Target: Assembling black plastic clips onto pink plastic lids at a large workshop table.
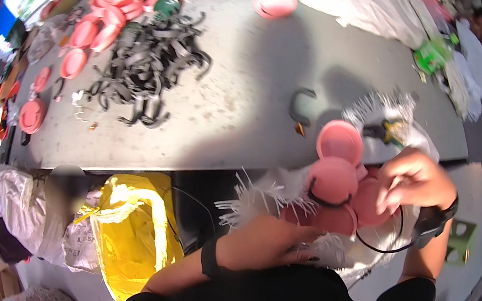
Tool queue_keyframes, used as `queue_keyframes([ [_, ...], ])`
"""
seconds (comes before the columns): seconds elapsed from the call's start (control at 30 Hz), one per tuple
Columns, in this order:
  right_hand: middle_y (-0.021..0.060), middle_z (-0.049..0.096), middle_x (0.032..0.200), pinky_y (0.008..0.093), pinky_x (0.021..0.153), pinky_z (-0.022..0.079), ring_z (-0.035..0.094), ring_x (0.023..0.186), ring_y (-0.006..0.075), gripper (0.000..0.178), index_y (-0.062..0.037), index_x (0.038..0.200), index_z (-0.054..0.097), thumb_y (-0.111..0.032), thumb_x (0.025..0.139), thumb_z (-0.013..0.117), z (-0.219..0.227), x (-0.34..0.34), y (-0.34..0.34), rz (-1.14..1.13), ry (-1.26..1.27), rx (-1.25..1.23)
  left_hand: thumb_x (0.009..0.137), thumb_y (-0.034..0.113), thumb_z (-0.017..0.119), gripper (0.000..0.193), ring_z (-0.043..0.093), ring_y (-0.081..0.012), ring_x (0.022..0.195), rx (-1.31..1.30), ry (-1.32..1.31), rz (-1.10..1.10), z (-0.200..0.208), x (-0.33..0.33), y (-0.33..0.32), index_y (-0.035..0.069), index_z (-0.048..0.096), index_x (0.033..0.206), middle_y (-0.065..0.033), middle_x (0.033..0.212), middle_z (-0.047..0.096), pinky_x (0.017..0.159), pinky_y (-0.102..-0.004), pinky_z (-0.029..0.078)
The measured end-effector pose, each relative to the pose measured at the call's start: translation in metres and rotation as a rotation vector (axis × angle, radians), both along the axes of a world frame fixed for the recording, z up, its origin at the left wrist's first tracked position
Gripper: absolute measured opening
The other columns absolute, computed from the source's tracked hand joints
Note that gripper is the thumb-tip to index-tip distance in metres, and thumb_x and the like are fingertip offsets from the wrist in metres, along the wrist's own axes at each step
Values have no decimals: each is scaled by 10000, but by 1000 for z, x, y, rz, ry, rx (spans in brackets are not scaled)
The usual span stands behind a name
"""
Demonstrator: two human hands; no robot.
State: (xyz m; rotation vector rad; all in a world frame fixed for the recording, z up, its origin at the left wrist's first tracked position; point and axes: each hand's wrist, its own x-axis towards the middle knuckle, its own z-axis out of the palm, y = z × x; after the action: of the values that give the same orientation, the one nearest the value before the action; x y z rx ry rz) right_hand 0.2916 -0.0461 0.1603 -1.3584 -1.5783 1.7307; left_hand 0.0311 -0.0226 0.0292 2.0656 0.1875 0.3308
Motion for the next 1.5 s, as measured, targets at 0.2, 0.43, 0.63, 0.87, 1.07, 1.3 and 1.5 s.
queue_keyframes([
  [0.2,71,628,926,265,729,467,576,842,131,285,6,1045,583,-166,823,633,-35,20,171,-153,-327,750,865,175,497,201,603,-336,727,43,90,275,-18,-3,6,69,589,1009,-164,799,618,661,-427,478],
  [0.43,71,303,1422,491,1046,275,270,1307,304,888,-223,1346,366,-416,579,768,-142,1,366,-278,-1223,812,748,131,604,378,504,-308,1067,294,98,471,-41,-8,13,89,559,1121,-131,1120,546,893,-402,412],
  [0.63,183,410,1321,443,949,401,426,1180,384,691,-192,1317,393,-306,705,694,-211,26,406,-554,-1158,806,742,194,615,431,511,-309,1048,353,175,596,-42,-17,19,116,533,1158,-124,1166,510,864,-421,423],
  [0.87,112,639,797,420,662,481,615,781,314,210,-101,903,621,-230,739,651,-179,51,352,-510,-1090,955,747,172,605,494,557,-334,948,312,320,549,-40,-7,22,91,482,1219,-148,1116,496,802,-413,460],
  [1.07,56,655,770,229,627,461,602,698,95,113,19,857,608,-30,772,664,-99,58,180,-540,-280,712,707,232,648,504,611,-319,762,278,414,516,-53,1,20,72,497,1161,-151,993,556,617,-406,498],
  [1.3,43,647,787,240,668,471,611,726,99,130,13,849,620,14,724,657,-50,67,-35,-512,-454,372,700,255,633,231,618,-319,676,331,507,381,-74,9,29,81,581,842,-121,695,601,567,-426,484],
  [1.5,117,658,925,293,811,450,611,872,173,326,8,1045,602,-19,724,646,-110,41,-114,-643,-825,175,768,202,549,160,598,-370,676,116,422,571,-72,24,20,68,582,848,-178,691,603,591,-470,475],
])
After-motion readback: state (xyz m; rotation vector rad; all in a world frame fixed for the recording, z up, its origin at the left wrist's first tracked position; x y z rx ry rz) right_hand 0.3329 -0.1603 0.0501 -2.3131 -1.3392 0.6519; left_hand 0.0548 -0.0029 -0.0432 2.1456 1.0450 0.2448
